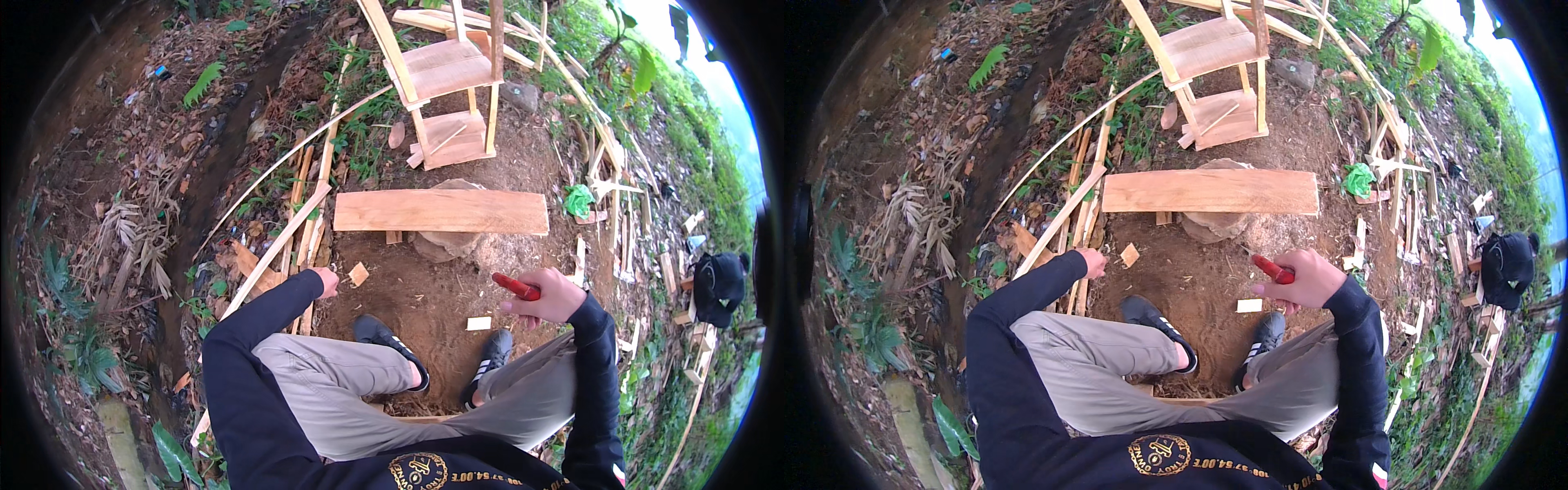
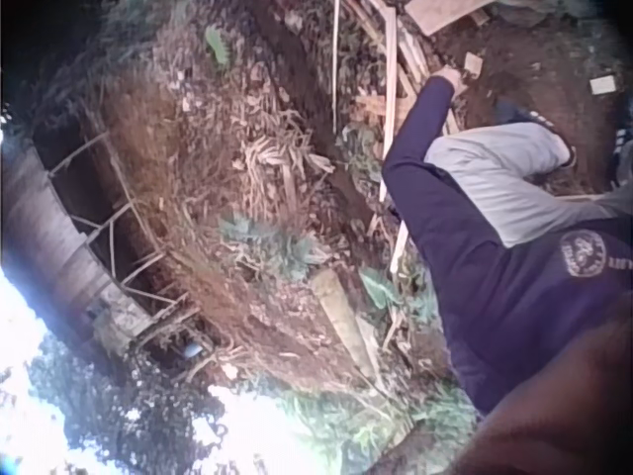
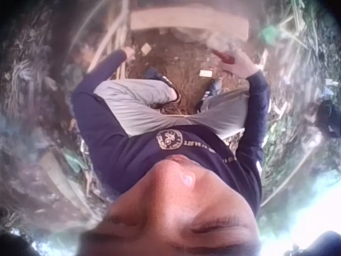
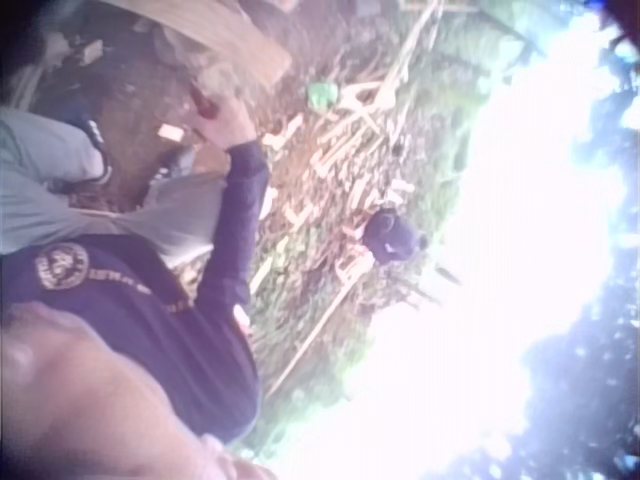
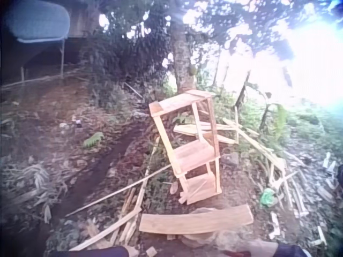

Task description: The person uses a red hand saw to cut a long wooden plank resting on a tree stump. They hold the wood steady with their left hand while sawing with their right hand. After cutting a section, they pick up the cut piece and place it on the ground next to a wooden chair frame.

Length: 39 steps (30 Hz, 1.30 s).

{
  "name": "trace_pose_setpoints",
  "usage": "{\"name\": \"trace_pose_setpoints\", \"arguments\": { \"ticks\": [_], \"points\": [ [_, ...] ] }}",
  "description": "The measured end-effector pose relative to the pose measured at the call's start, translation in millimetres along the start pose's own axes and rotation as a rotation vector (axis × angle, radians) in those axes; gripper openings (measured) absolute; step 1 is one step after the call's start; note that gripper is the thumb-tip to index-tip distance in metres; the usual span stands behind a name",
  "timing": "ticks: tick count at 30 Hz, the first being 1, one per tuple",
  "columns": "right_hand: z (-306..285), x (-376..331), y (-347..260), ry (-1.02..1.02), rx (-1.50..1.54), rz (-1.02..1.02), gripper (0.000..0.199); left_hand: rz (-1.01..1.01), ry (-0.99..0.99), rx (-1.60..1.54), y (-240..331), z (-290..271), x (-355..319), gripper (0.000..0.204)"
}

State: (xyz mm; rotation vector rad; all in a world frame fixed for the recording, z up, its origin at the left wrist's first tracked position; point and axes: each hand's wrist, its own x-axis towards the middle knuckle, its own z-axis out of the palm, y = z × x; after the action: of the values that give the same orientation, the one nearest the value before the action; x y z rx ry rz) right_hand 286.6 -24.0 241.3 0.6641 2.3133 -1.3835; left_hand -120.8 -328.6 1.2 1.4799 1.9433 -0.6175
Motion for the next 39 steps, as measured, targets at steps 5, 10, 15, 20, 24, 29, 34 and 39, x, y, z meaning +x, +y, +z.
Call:
{"name": "trace_pose_setpoints", "arguments": {
  "ticks": [5,10,15,20,24,29,34,39],
  "points": [
    [-1,-3,-6,0.022,-0.037,-0.027,0.039,0.003,-0.066,-0.020,10,-6,-6,0.041],
    [1,-1,-1,0.031,-0.030,-0.035,0.040,-0.006,-0.024,-0.042,7,-4,-5,0.035],
    [3,3,6,0.029,0.003,-0.025,0.040,0.020,0.011,-0.030,6,-1,-5,0.036],
    [3,2,7,0.033,-0.003,-0.031,0.039,0.027,0.031,-0.038,8,-2,-5,0.035],
    [2,2,9,0.036,-0.003,-0.049,0.038,0.017,0.006,-0.030,11,-6,-5,0.036],
    [1,0,4,0.019,-0.019,-0.026,0.036,0.033,0.026,-0.039,9,-2,-10,0.037],
    [2,2,-1,0.017,-0.017,-0.013,0.037,0.006,-0.011,-0.088,6,-6,-9,0.038],
    [-2,-2,2,0.016,0.020,-0.033,0.039,0.055,0.193,0.111,18,-42,-7,0.032]
  ]
}}
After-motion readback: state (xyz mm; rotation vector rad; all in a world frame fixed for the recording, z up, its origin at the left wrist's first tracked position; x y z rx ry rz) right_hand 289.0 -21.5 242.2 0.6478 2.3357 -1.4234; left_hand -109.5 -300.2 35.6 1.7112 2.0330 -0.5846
